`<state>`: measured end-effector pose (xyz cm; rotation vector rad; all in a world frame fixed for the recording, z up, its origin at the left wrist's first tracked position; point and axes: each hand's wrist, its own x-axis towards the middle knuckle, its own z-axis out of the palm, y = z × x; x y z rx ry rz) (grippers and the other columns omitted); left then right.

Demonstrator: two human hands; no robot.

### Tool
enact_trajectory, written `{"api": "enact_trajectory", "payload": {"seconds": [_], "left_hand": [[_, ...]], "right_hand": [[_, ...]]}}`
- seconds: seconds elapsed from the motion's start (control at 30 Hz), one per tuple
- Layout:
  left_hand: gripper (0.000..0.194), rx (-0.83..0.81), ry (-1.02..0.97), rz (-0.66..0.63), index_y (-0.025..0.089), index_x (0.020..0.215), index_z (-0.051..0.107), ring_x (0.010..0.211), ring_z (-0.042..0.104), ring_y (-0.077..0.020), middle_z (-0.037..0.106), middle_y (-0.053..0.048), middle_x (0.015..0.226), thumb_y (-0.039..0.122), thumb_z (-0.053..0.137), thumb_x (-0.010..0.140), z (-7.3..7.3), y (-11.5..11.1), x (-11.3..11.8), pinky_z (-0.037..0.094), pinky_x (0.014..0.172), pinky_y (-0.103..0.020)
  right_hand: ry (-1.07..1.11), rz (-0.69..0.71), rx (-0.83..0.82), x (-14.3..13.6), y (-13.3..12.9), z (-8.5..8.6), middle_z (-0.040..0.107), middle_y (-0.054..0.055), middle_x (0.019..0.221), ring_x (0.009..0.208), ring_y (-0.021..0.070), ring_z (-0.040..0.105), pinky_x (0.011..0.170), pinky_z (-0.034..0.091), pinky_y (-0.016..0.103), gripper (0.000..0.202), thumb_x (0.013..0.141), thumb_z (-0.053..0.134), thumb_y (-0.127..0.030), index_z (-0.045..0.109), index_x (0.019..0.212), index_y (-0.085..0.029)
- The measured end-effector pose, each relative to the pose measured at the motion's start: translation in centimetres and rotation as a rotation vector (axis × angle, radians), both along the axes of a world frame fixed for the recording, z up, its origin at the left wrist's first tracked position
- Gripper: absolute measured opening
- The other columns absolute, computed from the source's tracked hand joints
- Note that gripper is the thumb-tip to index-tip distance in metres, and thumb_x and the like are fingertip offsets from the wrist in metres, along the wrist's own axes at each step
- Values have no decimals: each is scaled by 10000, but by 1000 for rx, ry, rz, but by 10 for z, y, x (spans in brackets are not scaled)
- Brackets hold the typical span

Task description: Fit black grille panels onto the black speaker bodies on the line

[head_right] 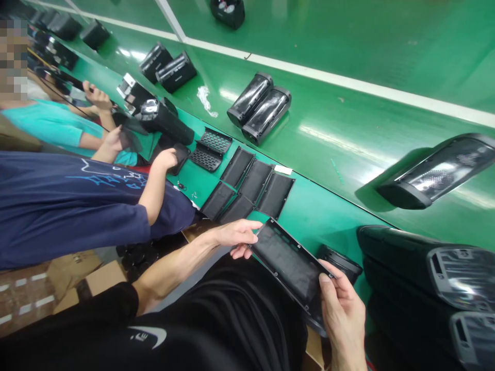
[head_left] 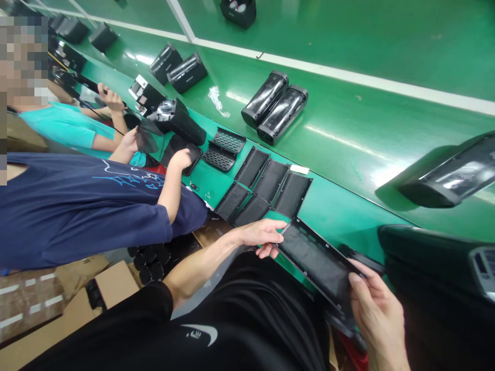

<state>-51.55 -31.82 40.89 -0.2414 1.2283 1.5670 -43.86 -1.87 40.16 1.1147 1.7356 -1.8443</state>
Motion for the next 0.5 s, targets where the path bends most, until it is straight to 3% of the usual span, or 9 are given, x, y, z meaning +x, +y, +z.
{"api": "enact_trajectory", "payload": {"seconds": [0.1, 0.27, 0.37, 0.5], "left_hand": [[825, 10, -11, 4, 74, 1613, 218, 376, 577, -110, 712, -6, 636, 356, 621, 950, -2, -1, 0, 391, 381, -174], [732, 70, -68, 28, 98, 1529, 389, 381, 591, -128, 718, -19, 634, 360, 656, 900, -9, -2, 0, 384, 373, -182], [840, 80, -63, 45, 92, 1572, 326, 378, 588, -128, 722, -16, 635, 355, 697, 865, -10, -2, 1, 384, 378, -181], [997, 100, -64, 38, 62, 1620, 177, 391, 601, -138, 727, -17, 644, 372, 723, 846, -11, -2, 0, 392, 379, -187]], "right_hand": [[34, 10, -7, 3, 3, -5, 411, -54, 620, 544, 105, 293, 491, 229, 259, 699, 632, 908, -563, 725, 1203, -203], [71, 14, -29, 7, 5, -11, 514, -25, 651, 568, 134, 385, 560, 381, 291, 604, 699, 883, -534, 737, 1190, -214], [63, -17, -34, 6, 5, -12, 594, 1, 725, 586, 130, 429, 557, 388, 275, 604, 683, 902, -519, 744, 1180, -214], [47, 5, -2, 5, 6, -11, 565, -13, 687, 514, 98, 314, 470, 282, 258, 629, 698, 888, -533, 737, 1212, -203]]}}
